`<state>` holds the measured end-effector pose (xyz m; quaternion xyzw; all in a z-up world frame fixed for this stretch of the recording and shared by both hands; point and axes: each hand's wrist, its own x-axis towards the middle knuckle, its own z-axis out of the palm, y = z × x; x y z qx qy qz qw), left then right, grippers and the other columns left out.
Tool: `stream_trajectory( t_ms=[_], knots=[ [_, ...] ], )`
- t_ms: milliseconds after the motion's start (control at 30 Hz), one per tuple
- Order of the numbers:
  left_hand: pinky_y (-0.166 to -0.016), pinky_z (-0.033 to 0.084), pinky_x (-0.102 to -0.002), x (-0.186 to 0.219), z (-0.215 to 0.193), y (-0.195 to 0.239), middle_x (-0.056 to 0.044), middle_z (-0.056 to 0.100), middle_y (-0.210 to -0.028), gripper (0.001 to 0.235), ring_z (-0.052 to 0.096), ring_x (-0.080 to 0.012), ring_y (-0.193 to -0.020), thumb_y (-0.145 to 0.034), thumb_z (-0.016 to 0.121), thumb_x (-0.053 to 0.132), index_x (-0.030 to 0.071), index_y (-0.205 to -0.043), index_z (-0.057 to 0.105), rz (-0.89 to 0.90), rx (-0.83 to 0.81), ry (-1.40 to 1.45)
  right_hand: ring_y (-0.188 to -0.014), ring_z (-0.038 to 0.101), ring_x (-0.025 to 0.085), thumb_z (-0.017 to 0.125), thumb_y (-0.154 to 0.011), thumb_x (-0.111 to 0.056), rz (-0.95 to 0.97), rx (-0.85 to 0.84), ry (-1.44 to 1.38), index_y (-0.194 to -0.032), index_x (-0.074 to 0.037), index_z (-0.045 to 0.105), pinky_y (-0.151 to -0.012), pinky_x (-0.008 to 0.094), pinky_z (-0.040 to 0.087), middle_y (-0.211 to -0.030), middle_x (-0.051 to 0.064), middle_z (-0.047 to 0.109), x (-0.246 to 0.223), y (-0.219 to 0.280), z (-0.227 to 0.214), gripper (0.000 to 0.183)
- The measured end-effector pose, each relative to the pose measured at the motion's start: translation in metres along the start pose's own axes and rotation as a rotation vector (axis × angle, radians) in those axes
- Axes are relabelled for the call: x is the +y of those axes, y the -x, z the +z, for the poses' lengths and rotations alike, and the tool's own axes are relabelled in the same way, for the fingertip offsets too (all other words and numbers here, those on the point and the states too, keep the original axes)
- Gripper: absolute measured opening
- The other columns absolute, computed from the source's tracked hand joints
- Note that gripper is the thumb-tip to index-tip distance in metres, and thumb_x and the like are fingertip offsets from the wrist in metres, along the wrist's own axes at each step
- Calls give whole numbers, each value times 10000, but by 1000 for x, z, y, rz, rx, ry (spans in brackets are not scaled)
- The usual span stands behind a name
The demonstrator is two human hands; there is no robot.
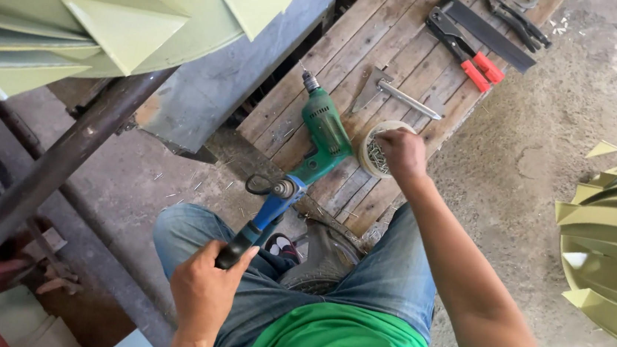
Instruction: The person sits on a low stool and fastens curved sheet metal panels of a large round assembly, driving screws with a corded electric drill while holding the panels aligned by hand. They pick fasteners from a bowl on a wooden bench and use blue-handled pliers to grip or adjust parts between drilling.
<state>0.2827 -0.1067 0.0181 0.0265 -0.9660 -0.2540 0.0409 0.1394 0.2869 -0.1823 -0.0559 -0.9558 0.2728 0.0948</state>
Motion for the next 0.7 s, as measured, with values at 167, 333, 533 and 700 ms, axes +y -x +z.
stream_trajectory(
  t_ms=[167, 333, 533, 700],
  knots=[
    [-547, 495, -481, -9, 4, 4, -112, 690, -650, 395, 664, -369, -605, -719, 865, 444, 87, -723, 695, -10, -23, -37, -782, 730, 195, 784, -915, -172, 160, 58, -255, -1036, -91, 813, -728, 340, 597, -957, 108, 773, -20, 3, -36, 149],
    [-537, 495, -490, -5, 15, -1, -116, 692, -641, 387, 663, -384, -609, -711, 877, 438, 95, -715, 697, -28, -63, -88, -772, 733, 195, 699, -970, -153, 377, 36, -642, -1092, 3, 748, -682, 315, 602, -945, 115, 768, -35, 11, -72, 204],
    [-529, 476, -492, 7, 25, -6, -111, 677, -638, 402, 655, -370, -589, -734, 872, 421, 86, -701, 652, -7, -39, -37, -788, 773, 198, 599, -1016, -116, 489, -147, -1101, -1138, 69, 640, -717, 307, 673, -976, 155, 725, -119, 36, -114, 225],
    [-558, 484, -490, 14, 20, -4, -111, 685, -663, 421, 658, -372, -621, -732, 877, 430, 78, -703, 648, -3, -62, 9, -821, 722, 166, 680, -958, -101, 242, -433, -995, -1176, 51, 707, -775, 319, 633, -1034, 127, 759, -163, 53, -107, 268]
  ],
)
